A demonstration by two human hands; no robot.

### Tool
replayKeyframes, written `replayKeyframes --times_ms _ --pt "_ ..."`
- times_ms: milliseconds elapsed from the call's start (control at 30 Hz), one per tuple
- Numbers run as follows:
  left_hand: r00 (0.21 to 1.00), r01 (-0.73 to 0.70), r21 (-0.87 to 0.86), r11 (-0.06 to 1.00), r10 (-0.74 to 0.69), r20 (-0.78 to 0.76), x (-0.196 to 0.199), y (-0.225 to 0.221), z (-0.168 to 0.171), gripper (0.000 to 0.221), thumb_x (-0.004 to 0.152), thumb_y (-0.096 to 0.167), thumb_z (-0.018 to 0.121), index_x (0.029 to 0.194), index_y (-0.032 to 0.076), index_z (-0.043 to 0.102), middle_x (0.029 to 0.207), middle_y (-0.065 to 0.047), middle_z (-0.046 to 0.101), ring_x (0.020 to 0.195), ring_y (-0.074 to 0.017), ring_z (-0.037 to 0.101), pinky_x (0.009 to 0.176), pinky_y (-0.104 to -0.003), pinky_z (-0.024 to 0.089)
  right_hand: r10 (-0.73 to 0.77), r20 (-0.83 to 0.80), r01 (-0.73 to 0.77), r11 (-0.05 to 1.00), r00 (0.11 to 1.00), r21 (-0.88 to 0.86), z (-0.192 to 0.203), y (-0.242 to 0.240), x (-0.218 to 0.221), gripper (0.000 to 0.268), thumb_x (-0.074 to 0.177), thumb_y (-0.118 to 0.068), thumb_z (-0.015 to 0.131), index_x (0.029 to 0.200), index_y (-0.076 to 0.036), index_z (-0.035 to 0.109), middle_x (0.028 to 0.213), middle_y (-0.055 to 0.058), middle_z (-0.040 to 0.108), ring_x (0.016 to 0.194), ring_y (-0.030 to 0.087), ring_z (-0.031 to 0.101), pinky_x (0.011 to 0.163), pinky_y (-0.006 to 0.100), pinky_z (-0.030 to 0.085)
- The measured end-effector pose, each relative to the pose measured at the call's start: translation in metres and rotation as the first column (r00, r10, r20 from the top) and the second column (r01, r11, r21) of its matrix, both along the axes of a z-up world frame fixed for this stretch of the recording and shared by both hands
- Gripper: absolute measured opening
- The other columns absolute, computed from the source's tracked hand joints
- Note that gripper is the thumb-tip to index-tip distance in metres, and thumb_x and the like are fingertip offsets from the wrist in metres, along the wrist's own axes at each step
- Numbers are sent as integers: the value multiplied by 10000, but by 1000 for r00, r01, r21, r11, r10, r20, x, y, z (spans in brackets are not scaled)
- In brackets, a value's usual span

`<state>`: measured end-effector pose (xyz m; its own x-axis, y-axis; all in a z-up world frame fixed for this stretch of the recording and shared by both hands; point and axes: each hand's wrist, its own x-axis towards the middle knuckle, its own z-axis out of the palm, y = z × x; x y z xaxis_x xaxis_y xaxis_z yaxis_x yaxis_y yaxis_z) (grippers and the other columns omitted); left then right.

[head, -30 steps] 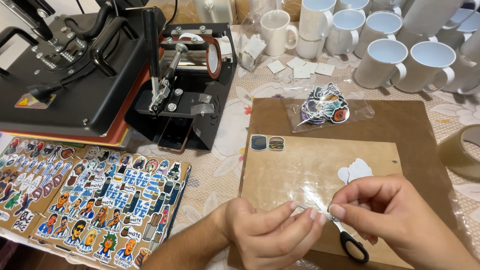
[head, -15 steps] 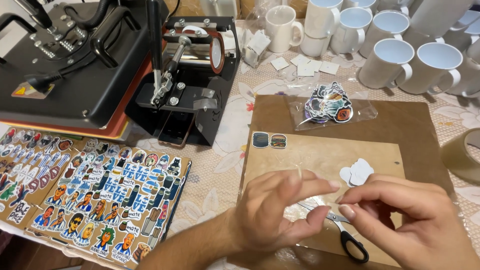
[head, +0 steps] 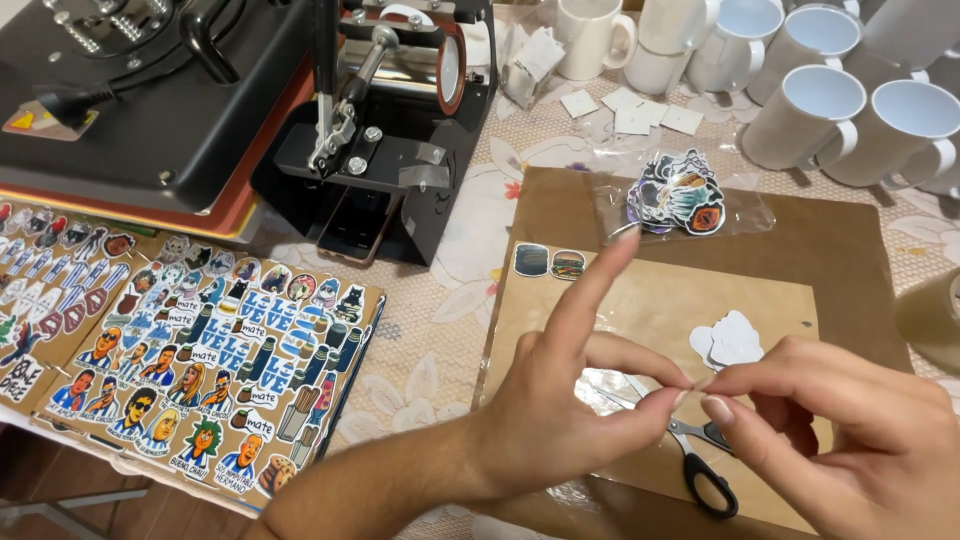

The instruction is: Peeling stickers from a sheet and organizing them on a work surface alongside other loose stickers.

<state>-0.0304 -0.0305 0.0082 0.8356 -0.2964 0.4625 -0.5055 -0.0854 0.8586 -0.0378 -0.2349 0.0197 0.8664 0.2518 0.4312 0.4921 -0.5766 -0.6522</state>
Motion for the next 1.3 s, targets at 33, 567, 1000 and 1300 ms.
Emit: replayKeyframes --times_ms 33,567,1000,1300 --pt "986 -5 2 1000 6 -167 -1 0 8 913 849 71 715 1595 78 187 913 9 763 862 -107 759 1005 -243 524 1 33 0 999 999 -39 0 0 0 38 785 -140 729 794 -110 750 531 8 532 416 100 401 405 211 372" --pt "748 59 -456 888 -342 -569 17 2 -8 1101 750 117 758 1654 29 135 855 -89 726 790 -130 700 813 -259 574 551 612 38 725 567 -688 -9 -28 17 208 930 -140 712 1038 33 750 768 82 577 612 224 578 558 370 498" --pt "680 122 -484 867 -428 -596 21 4 -9 1164 789 203 766 1652 34 3 863 -201 720 704 -223 712 638 -287 610 627 589 46 664 510 -746 -7 -35 17 210 915 30 633 1091 16 747 825 76 580 660 193 593 505 360 471" --pt "736 103 -295 950 -272 -620 24 6 8 1089 815 469 619 1631 106 -5 789 -272 719 588 -282 700 496 -304 560 519 580 -183 823 628 -538 -11 -25 31 163 861 -79 694 996 10 715 754 83 572 590 189 566 552 310 503"
